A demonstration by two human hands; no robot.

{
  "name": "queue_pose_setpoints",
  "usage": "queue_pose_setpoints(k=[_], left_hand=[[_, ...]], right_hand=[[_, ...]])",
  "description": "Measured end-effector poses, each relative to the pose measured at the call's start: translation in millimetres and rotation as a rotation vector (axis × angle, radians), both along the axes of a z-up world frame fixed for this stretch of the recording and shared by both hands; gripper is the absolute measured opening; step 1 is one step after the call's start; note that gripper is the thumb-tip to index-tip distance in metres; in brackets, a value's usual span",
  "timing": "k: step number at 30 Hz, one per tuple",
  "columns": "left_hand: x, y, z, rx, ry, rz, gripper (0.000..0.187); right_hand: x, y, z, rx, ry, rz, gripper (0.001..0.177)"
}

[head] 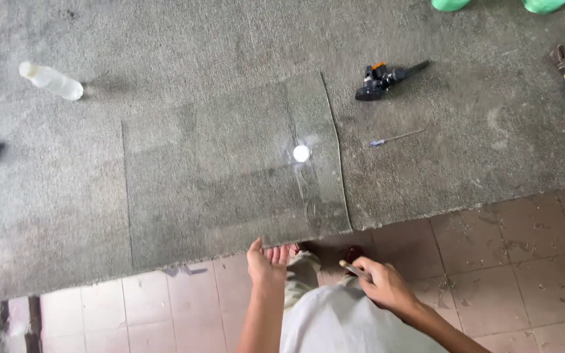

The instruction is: Cutting circular shapes from a glass sheet using a glass cutter and pliers

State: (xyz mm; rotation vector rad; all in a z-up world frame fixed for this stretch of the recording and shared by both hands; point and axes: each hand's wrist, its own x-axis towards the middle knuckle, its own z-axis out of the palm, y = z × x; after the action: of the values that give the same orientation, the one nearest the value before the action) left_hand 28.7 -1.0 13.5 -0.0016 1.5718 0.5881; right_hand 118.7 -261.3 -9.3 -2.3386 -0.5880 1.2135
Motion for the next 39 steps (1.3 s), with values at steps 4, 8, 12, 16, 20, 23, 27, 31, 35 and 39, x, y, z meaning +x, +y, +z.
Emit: queue_pose_setpoints(k=[4, 8, 12, 16, 20, 23, 27, 31, 35, 39], left_hand=[[-21, 2, -54, 0.044, 0.028, -0.115, 0.073], [-6, 14, -53, 0.005, 0.061, -0.057, 0.072], [5, 9, -22, 0.035, 0.04, 0.019, 0.09], [17, -4, 4, 0.033, 0.103, 0.115, 0.093], [17, -2, -10, 0.037, 0.115, 0.171, 0.086], [22, 4, 3, 0.04, 0.092, 0.127, 0.071], [17, 20, -10, 0.042, 0.034, 0.077, 0.041], [4, 20, -3, 0.066, -0.091, 0.055, 0.038], [-1, 15, 6, 0.109, -0.16, -0.006, 0.032], [13, -2, 52, 0.261, -0.277, -0.306, 0.045]], right_hand=[[2, 19, 16, 0.156, -0.004, 0.019, 0.026], [5, 32, 19, 0.22, 0.066, -0.041, 0.017], [6, 23, -6, 0.2, 0.105, -0.039, 0.012], [6, 27, 21, 0.174, 0.148, -0.072, 0.012], [6, 33, 15, 0.216, 0.268, -0.125, 0.014], [7, 47, 19, 0.291, 0.372, -0.204, 0.021], [-1, 75, 25, 0.555, 0.587, -0.476, 0.029], [-9, 99, 13, 0.74, 0.604, -0.575, 0.03], [-9, 122, 19, 0.806, 0.608, -0.728, 0.042], [-5, 133, 44, 0.802, 0.584, -0.814, 0.046]])
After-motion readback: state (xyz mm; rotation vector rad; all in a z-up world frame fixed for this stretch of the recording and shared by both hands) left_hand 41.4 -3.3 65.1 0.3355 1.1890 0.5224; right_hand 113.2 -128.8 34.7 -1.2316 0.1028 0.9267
